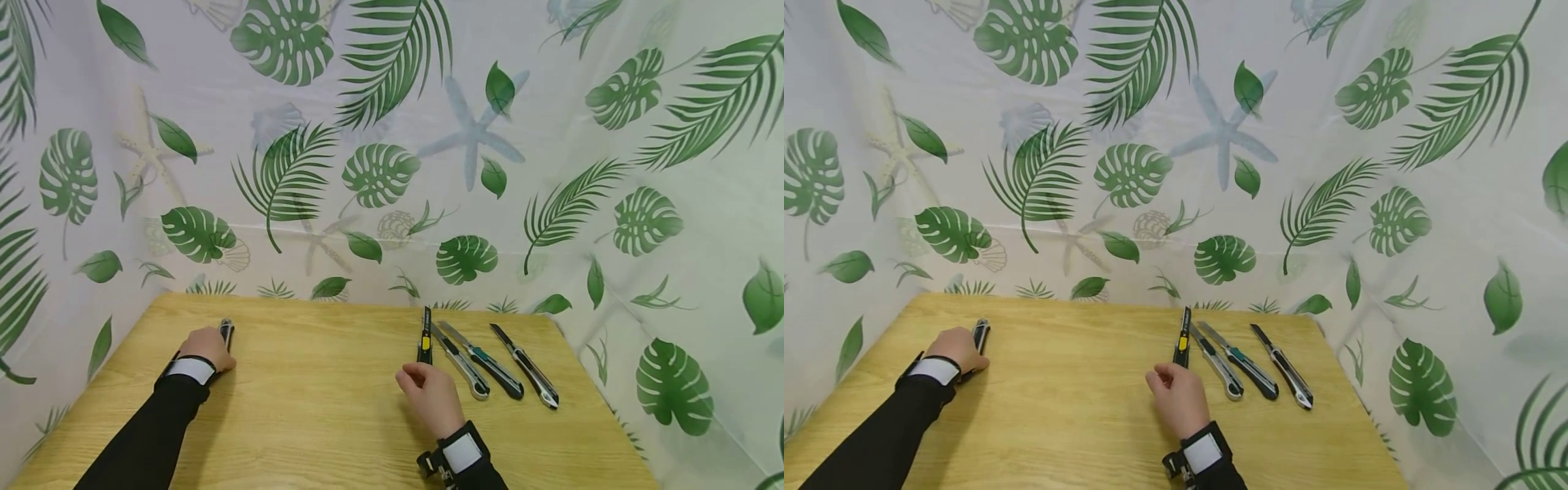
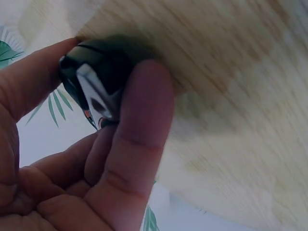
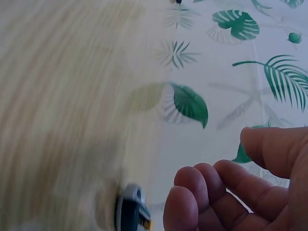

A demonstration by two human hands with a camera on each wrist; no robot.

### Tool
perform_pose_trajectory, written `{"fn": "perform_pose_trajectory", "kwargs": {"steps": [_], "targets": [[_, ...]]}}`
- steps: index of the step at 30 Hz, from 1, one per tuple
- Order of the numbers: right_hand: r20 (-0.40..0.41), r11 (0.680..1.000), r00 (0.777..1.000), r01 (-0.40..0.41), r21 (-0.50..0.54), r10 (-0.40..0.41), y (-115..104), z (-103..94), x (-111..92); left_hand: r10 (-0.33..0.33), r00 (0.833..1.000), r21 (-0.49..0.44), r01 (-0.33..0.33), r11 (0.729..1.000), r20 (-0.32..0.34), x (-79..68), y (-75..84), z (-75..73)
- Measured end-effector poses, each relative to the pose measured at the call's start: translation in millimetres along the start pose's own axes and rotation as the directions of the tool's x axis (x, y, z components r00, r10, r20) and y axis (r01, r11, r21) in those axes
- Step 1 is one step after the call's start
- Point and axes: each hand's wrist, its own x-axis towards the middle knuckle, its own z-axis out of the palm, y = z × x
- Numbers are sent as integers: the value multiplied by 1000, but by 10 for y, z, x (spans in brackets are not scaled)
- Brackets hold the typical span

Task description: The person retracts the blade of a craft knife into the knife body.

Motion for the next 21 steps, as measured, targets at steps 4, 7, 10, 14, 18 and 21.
{"fn": "perform_pose_trajectory", "kwargs": {"steps": [4, 7, 10, 14, 18, 21], "targets": [[-52, 996, 998, 15, -82, -20, 97, -81, 177, -10, 1000, 16, 10, 1000, -4, 18, -15, -51], [-74, 986, 997, -26, -167, 14, 168, -147, 367, -18, 1000, 13, 18, 1000, -12, 14, -20, -88], [-70, 954, 994, -106, -280, 90, 219, -175, 564, -39, 999, 1, 39, 999, -15, -10, -17, -116], [-27, 870, 985, -164, -465, 171, 294, -118, 758, -62, 993, -3, 62, 998, -98, -102, 97, -157], [12, 819, 972, -189, -541, 233, 413, -31, 828, 11, 962, -25, -19, 1000, -272, -204, 347, -169], [9, 799, 955, -243, -550, 296, 447, 26, 843, 93, 926, -70, -126, 989, -365, -317, 572, -137]]}}
